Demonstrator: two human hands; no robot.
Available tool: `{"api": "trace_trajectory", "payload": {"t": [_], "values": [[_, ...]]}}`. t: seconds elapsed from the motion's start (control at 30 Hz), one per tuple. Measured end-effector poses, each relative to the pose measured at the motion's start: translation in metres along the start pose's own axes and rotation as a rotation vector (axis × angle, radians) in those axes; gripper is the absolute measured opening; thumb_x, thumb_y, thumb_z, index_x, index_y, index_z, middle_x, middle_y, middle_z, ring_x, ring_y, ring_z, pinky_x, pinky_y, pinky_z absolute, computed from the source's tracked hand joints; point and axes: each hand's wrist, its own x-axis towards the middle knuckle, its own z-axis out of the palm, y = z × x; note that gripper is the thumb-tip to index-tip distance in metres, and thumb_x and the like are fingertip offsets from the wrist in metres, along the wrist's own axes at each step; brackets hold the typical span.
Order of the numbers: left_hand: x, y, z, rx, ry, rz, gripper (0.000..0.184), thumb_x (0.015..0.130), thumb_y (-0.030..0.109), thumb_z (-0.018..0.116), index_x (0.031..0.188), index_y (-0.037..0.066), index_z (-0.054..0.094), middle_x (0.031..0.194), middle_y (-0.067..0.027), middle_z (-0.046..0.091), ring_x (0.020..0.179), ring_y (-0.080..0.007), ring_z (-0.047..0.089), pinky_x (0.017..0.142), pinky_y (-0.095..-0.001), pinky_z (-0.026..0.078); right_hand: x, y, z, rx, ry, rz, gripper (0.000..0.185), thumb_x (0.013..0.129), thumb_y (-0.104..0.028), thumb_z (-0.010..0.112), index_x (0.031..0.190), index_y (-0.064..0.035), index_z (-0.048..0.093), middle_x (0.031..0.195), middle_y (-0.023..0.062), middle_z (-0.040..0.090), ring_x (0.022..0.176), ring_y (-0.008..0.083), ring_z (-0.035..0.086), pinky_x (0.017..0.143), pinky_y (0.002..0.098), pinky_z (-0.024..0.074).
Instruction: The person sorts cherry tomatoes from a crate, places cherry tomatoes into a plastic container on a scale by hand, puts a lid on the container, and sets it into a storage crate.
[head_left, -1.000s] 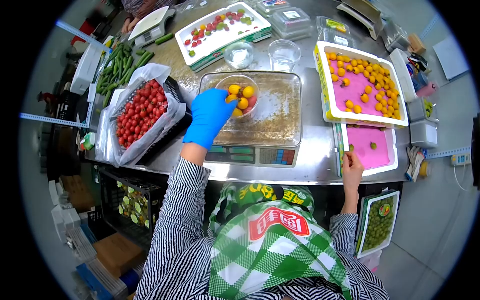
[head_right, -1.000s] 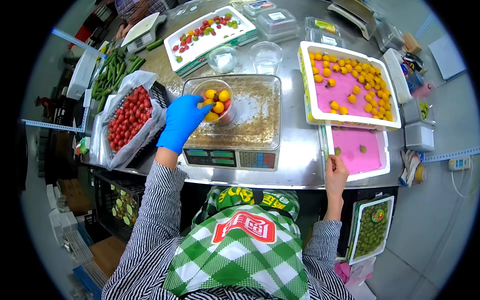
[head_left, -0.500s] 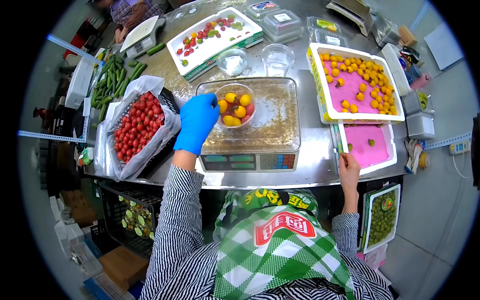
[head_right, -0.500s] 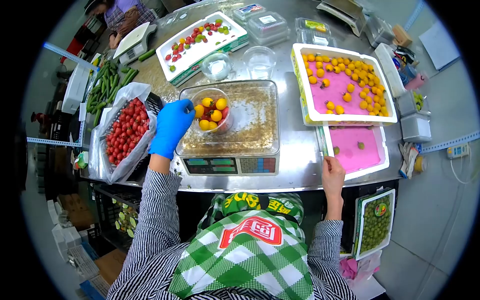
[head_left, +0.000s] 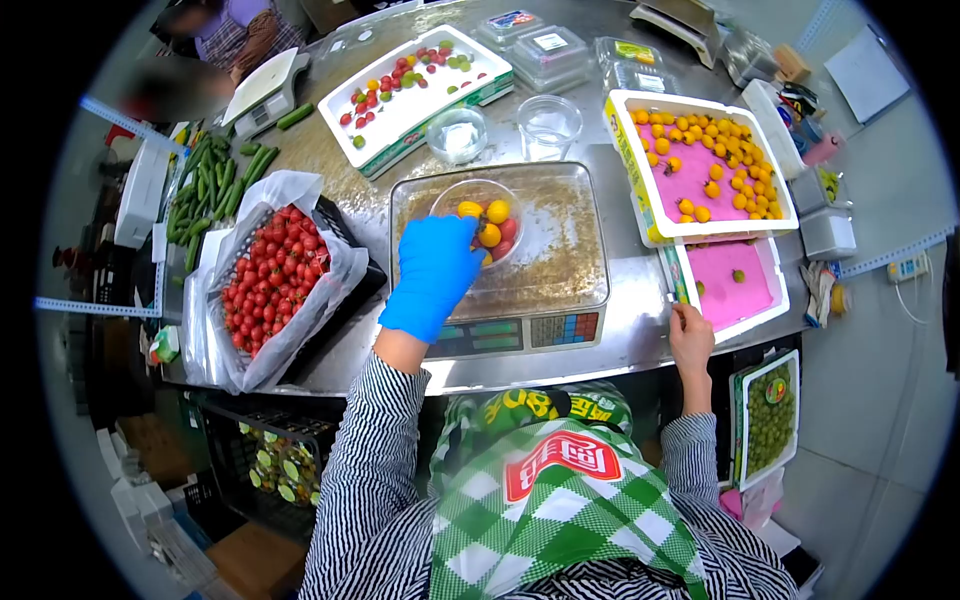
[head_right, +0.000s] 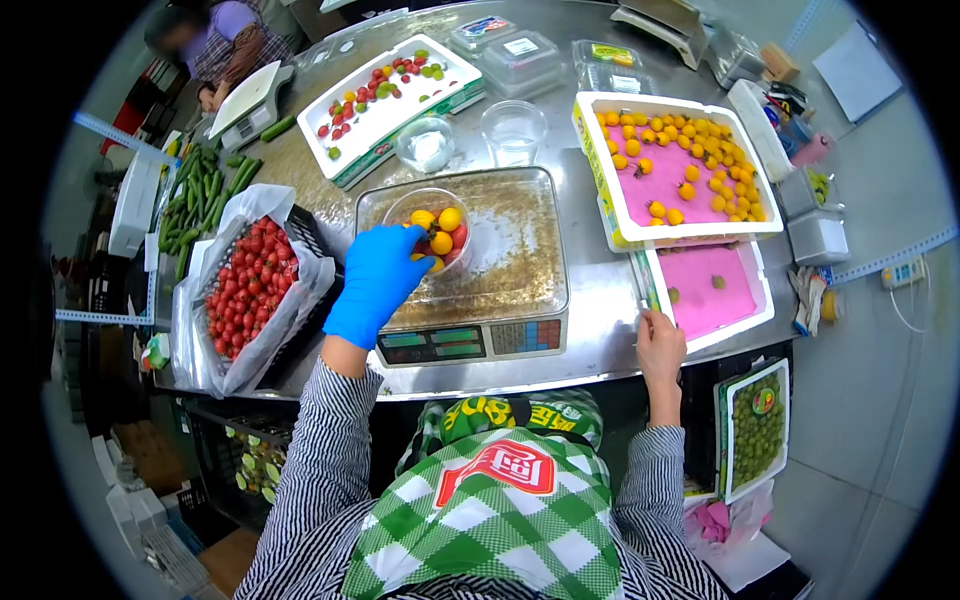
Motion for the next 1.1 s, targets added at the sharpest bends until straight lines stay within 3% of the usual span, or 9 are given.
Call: {"api": "trace_trajectory", "payload": {"t": [0.17, 0.37, 0.4, 0.5, 0.63, 0.73, 0.83, 0.97, 1.1], "values": [[0.002, -0.005, -0.012, -0.402, -0.016, -0.106, 0.039, 0.073, 0.025, 0.072, 0.108, 0.011, 0.064, 0.088, -0.0128, 0.066, 0.076, -0.0273, 0.065, 0.068, -0.0369, 0.051, -0.005, 0.002, 0.015, -0.090, 0.088, 0.004, 0.009, 0.081, -0.012, 0.061, 0.086, -0.0071, 0.066, 0.078, 0.0083, 0.066, 0.068, 0.0264, 0.062, 0.063, 0.0382, 0.0397], [0.000, -0.019, 0.002, -0.791, 0.111, 0.101, 0.038, 0.076, 0.007, 0.066, 0.114, 0.009, 0.063, 0.091, -0.0076, 0.067, 0.066, -0.0150, 0.058, 0.062, -0.0274, 0.048, -0.011, -0.013, 0.015, -0.088, 0.122, 0.013, 0.009, 0.081, -0.010, 0.059, 0.086, -0.0066, 0.066, 0.079, 0.0077, 0.066, 0.069, 0.0237, 0.062, 0.072, 0.0386, 0.0385], [0.000, -0.016, -0.007, -0.766, 0.029, 0.063, 0.035, 0.078, -0.001, 0.061, 0.111, 0.008, 0.064, 0.096, -0.0086, 0.066, 0.074, -0.0137, 0.060, 0.066, -0.0250, 0.047, -0.012, -0.010, 0.016, 0.000, 0.152, 0.033, 0.009, 0.081, -0.009, 0.059, 0.087, -0.0051, 0.065, 0.079, 0.0096, 0.065, 0.069, 0.0254, 0.062, 0.071, 0.0391, 0.0409], [0.002, -0.015, -0.007, -0.754, 0.145, 0.104, 0.026, 0.082, 0.003, 0.062, 0.108, 0.005, 0.065, 0.089, -0.0048, 0.064, 0.069, -0.0101, 0.055, 0.065, -0.0236, 0.046, -0.019, -0.017, -0.001, 0.169, 0.268, 0.125, 0.010, 0.081, -0.005, 0.059, 0.088, -0.0009, 0.064, 0.079, 0.0148, 0.063, 0.069, 0.0302, 0.061, 0.066, 0.0390, 0.0471], [-0.001, 0.008, -0.022, -0.761, 0.256, 0.087, 0.019, 0.086, 0.002, 0.059, 0.103, 0.002, 0.066, 0.086, -0.0036, 0.063, 0.072, -0.0089, 0.056, 0.068, -0.0233, 0.046, -0.018, 0.006, -0.025, 0.151, 0.367, 0.156, 0.010, 0.081, -0.003, 0.060, 0.089, 0.0008, 0.064, 0.077, 0.0135, 0.063, 0.067, 0.0253, 0.063, 0.061, 0.0335, 0.0489], [-0.008, 0.049, -0.033, -0.797, 0.273, 0.009, 0.016, 0.088, 0.004, 0.058, 0.102, 0.001, 0.066, 0.089, -0.0029, 0.066, 0.078, -0.0094, 0.058, 0.074, -0.0236, 0.046, 0.002, 0.045, -0.036, 0.273, 0.321, 0.328, 0.018, 0.083, -0.007, 0.061, 0.099, -0.0004, 0.064, 0.086, 0.0138, 0.065, 0.071, 0.0220, 0.064, 0.064, 0.0325, 0.0502], [-0.010, 0.097, -0.014, -0.762, 0.247, 0.123, 0.018, 0.087, 0.002, 0.058, 0.103, 0.001, 0.066, 0.090, -0.0038, 0.065, 0.080, -0.0102, 0.058, 0.075, -0.0245, 0.046, 0.050, 0.072, -0.041, 0.465, 0.417, 0.389, 0.029, 0.084, -0.011, 0.062, 0.112, -0.0026, 0.060, 0.097, 0.0141, 0.065, 0.077, 0.0206, 0.064, 0.069, 0.0309, 0.0512], [0.018, 0.187, 0.023, -0.838, 0.005, -0.017, 0.035, 0.085, 0.008, 0.063, 0.120, 0.005, 0.059, 0.105, -0.0061, 0.061, 0.093, -0.0141, 0.058, 0.079, -0.0254, 0.047, 0.134, 0.091, -0.044, 1.109, 0.339, 0.807, 0.070, 0.089, -0.034, 0.060, 0.144, -0.0115, 0.021, 0.125, 0.0144, 0.050, 0.099, 0.0226, 0.059, 0.076, 0.0375, 0.0519], [0.084, 0.221, 0.123, -0.953, -0.024, -0.329, 0.063, 0.088, 0.029, 0.061, 0.140, 0.007, 0.034, 0.128, -0.0153, 0.048, 0.113, -0.0281, 0.052, 0.090, -0.0352, 0.046, 0.185, 0.097, -0.043, 1.303, 0.103, 0.732, 0.082, 0.090, -0.040, 0.055, 0.146, -0.0119, 0.002, 0.126, 0.0152, 0.046, 0.099, 0.0241, 0.058, 0.075, 0.0414, 0.0525]]}}
